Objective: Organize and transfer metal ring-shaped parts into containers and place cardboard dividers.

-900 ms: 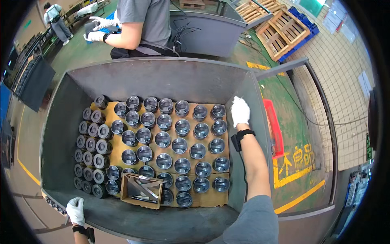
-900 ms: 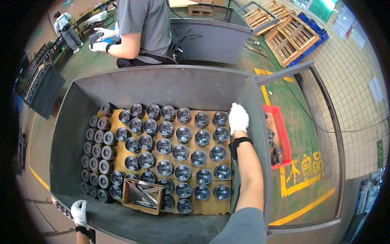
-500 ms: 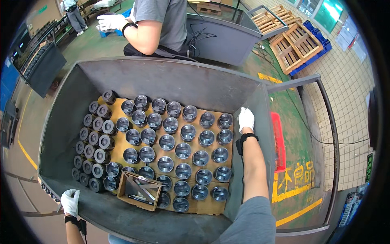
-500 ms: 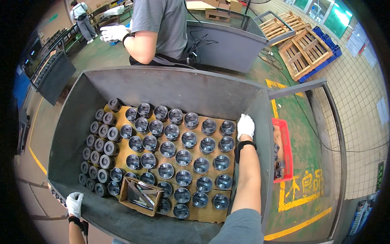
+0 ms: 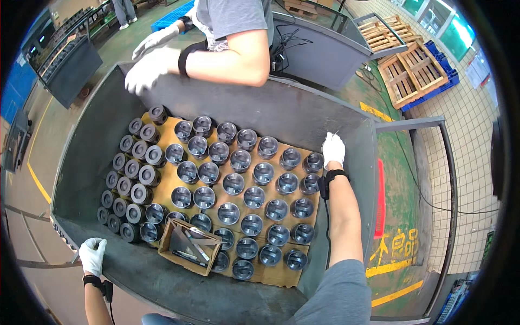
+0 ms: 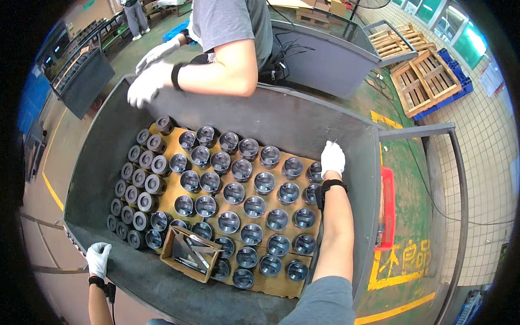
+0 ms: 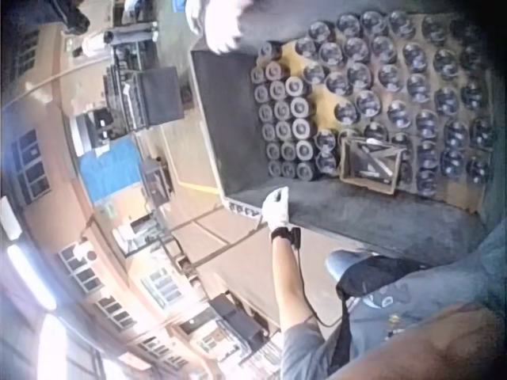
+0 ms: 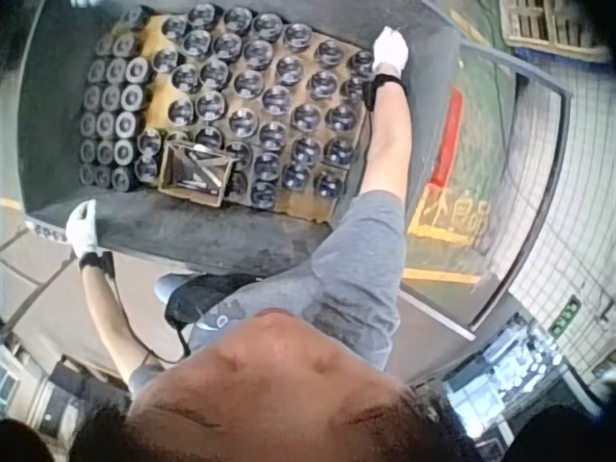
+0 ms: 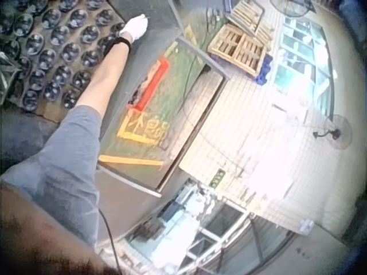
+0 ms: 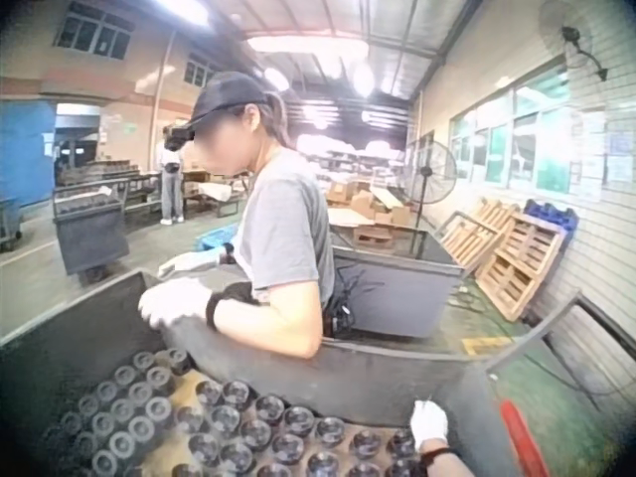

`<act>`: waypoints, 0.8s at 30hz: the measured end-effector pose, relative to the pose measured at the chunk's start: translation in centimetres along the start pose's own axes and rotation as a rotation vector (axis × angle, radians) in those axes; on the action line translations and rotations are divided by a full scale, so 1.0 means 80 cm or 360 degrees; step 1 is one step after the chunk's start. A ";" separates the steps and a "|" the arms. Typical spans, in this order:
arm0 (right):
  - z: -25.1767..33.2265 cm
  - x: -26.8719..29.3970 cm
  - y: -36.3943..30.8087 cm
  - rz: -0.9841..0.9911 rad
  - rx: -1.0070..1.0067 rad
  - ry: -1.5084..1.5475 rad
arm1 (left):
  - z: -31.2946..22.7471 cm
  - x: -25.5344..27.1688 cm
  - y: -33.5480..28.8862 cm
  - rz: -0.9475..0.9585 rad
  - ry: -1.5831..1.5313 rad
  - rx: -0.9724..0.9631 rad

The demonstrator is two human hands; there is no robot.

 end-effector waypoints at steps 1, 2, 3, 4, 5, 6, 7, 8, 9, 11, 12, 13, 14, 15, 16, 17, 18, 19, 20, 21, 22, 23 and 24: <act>0.035 0.027 -0.010 -0.0109 -0.0012 -0.0100 | 0.002 0.002 -0.003 0.0017 -0.0034 0.0041; 0.061 0.054 -0.016 -0.0232 -0.0028 -0.0209 | 0.002 0.001 -0.002 0.0039 -0.0080 0.0072; 0.074 0.065 -0.019 -0.0257 -0.0036 -0.0140 | -0.002 0.001 -0.002 0.0042 -0.0068 0.0062; 0.076 0.059 -0.014 -0.0258 -0.0031 -0.0146 | 0.001 -0.001 -0.002 0.0045 -0.0074 0.0066; 0.083 0.042 -0.005 -0.0227 0.0093 -0.0173 | 0.006 -0.001 -0.001 0.0031 -0.0074 0.0057; 0.097 0.029 -0.003 -0.0194 0.0222 -0.0198 | 0.004 0.001 -0.001 0.0014 -0.0073 0.0053; 0.098 0.014 -0.003 -0.0127 0.0210 -0.0050 | -0.001 0.002 -0.003 0.0009 -0.0055 0.0040; 0.101 0.003 -0.006 -0.0120 0.0223 -0.0048 | -0.006 0.003 -0.004 0.0003 -0.0055 0.0054; 0.103 -0.016 -0.012 -0.0042 0.0221 -0.0062 | -0.016 0.003 -0.006 0.0023 -0.0043 0.0052; 0.100 -0.051 -0.016 0.0041 0.0267 -0.0133 | -0.023 0.003 -0.006 0.0043 0.0004 0.0006; 0.083 -0.070 -0.012 0.0038 0.0272 -0.0142 | -0.024 0.001 -0.004 0.0046 -0.0005 0.0009; 0.060 -0.086 -0.005 0.0025 0.0263 -0.0044 | -0.025 -0.004 -0.001 0.0061 -0.0028 0.0021; 0.047 -0.096 -0.002 0.0027 0.0255 0.0062 | -0.024 -0.007 0.001 0.0074 -0.0038 0.0042; 0.066 -0.101 -0.008 0.0046 0.0482 0.0025 | -0.021 -0.004 -0.001 0.0081 -0.0053 0.0075; 0.075 -0.096 -0.012 0.0062 0.0480 0.0029 | -0.022 -0.002 -0.003 0.0085 -0.0041 0.0085; 0.076 -0.087 -0.011 0.0076 0.0378 0.0005 | -0.024 0.001 -0.005 0.0080 -0.0023 0.0080; 0.087 -0.066 -0.016 0.0088 0.0279 -0.0016 | -0.025 0.005 -0.006 0.0069 -0.0007 0.0076; 0.104 -0.025 -0.031 -0.0044 0.0182 -0.0201 | -0.022 0.007 -0.007 0.0065 0.0003 0.0082; 0.110 0.006 -0.048 -0.0154 0.0071 -0.0193 | -0.021 0.009 -0.008 0.0028 0.0015 0.0040; 0.107 0.016 -0.055 -0.0109 0.0024 -0.0189 | -0.022 0.010 -0.008 -0.0004 0.0028 -0.0006; 0.102 0.019 -0.060 -0.0062 -0.0023 -0.0182 | -0.020 0.010 -0.009 0.0000 0.0028 -0.0009; 0.093 0.011 -0.061 -0.0060 -0.0025 -0.0182 | -0.019 0.012 -0.010 -0.0005 0.0019 -0.0016; 0.082 0.006 -0.059 -0.0035 0.0083 -0.0255 | -0.022 0.009 -0.008 0.0000 -0.0009 -0.0042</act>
Point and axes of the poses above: each hand's wrist, its own y-axis towards the middle knuckle, its own x-axis out of the back of the hand, z = x × y, the point moved 10 cm from there along y, towards the middle knuckle, and after that the axes turned 4 degrees about x, right-handed, at the moved point
